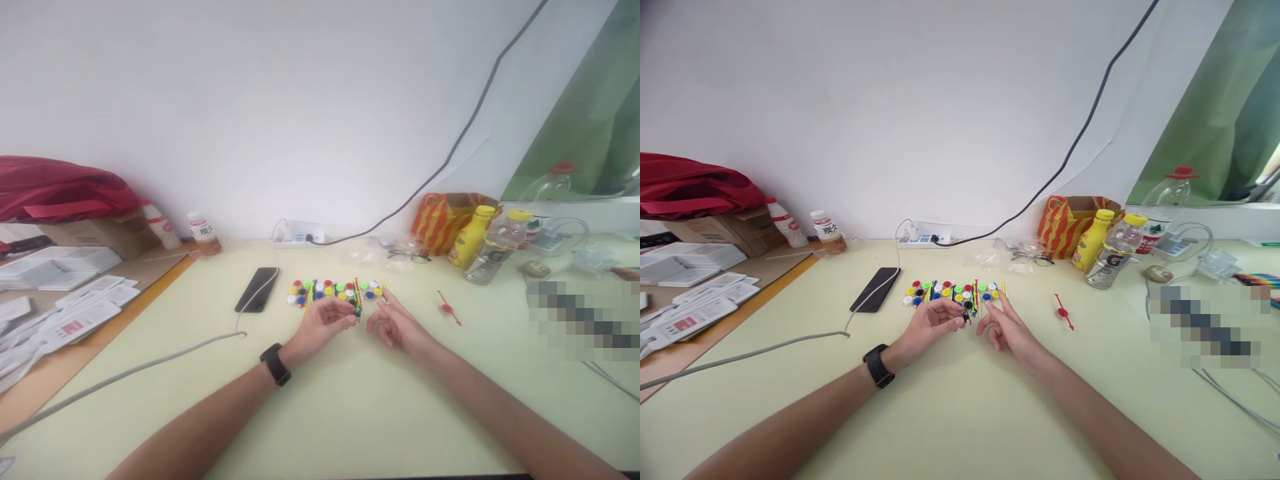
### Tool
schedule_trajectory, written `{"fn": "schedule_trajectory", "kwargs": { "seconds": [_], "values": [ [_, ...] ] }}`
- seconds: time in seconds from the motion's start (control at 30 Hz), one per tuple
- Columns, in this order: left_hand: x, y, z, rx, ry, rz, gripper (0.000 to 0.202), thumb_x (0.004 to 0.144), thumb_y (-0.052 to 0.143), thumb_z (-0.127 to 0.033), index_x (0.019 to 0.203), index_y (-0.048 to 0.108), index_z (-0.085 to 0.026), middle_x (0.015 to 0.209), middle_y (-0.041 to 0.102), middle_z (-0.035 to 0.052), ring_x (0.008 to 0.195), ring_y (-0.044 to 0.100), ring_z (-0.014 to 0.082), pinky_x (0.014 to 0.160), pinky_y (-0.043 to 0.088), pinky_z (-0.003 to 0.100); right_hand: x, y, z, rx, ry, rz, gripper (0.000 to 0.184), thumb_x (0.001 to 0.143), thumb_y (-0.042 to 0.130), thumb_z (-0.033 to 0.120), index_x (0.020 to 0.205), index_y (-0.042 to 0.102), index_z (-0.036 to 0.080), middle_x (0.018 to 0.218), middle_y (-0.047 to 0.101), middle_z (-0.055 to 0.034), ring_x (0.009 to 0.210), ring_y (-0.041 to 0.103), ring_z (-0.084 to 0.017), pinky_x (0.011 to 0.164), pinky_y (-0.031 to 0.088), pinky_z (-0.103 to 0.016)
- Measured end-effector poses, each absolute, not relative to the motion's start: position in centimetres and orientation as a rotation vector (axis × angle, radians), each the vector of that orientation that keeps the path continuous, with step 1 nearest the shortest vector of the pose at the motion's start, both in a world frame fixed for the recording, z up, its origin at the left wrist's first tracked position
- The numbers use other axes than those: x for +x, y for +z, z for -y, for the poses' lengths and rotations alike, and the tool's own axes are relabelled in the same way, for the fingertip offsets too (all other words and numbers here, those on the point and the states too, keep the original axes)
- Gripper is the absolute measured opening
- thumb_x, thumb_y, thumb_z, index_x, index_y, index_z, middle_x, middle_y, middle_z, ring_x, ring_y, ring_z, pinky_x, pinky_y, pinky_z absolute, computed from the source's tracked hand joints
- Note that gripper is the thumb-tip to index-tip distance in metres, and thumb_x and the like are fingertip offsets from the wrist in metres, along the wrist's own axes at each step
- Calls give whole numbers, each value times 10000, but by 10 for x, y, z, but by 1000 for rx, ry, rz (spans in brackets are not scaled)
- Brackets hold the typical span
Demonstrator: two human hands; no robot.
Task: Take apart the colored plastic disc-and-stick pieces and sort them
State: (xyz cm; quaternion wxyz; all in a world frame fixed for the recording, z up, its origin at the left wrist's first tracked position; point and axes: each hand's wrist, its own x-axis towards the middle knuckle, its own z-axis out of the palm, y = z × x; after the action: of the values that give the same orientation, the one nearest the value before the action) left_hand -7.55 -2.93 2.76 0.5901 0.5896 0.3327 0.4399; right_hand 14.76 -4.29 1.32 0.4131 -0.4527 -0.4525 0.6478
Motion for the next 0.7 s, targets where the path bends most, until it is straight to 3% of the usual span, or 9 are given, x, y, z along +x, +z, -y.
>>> {"fn": "schedule_trajectory", "kwargs": {
  "seconds": [0.07,0.13,0.17,0.23,0.47,0.7],
  "values": [
    [-76,27,29,1378,1038,-777,351,758,886,-358,984,737,-135,954,768,98,870,731,203,854,588,347,150,17,44,-1071,1732,1217,512,934,504,694,983,686,217,602,612,6,444,371,-108,452,255,-260],
    [-76,25,28,1382,1052,-780,347,757,886,-357,982,740,-138,967,765,97,884,728,203,863,589,347,153,21,46,-1003,1817,1297,658,951,430,711,537,517,207,426,392,15,436,295,-108,468,256,-276],
    [-76,25,28,1385,1052,-779,345,759,884,-359,982,740,-139,970,765,97,884,728,203,865,590,349,155,24,46,-984,1827,1323,707,954,408,716,453,398,217,401,308,19,442,274,-110,480,268,-284],
    [-77,24,27,1389,1038,-775,347,763,881,-365,986,739,-140,968,763,96,872,727,201,861,589,350,156,27,47,-982,1769,1331,714,948,418,721,446,326,221,425,290,21,462,270,-112,499,282,-291],
    [-77,22,27,1441,967,-760,329,782,867,-358,1001,736,-149,948,753,87,877,719,193,867,580,340,148,22,44,-964,1582,1413,434,778,808,530,804,507,218,724,623,18,538,454,-99,535,355,-263],
    [-77,21,27,1510,933,-758,297,808,846,-345,993,723,-148,1001,749,102,910,711,198,885,573,352,147,12,40,-975,1558,1405,434,744,853,459,862,505,228,802,622,22,603,499,-105,526,397,-241]
  ]
}}
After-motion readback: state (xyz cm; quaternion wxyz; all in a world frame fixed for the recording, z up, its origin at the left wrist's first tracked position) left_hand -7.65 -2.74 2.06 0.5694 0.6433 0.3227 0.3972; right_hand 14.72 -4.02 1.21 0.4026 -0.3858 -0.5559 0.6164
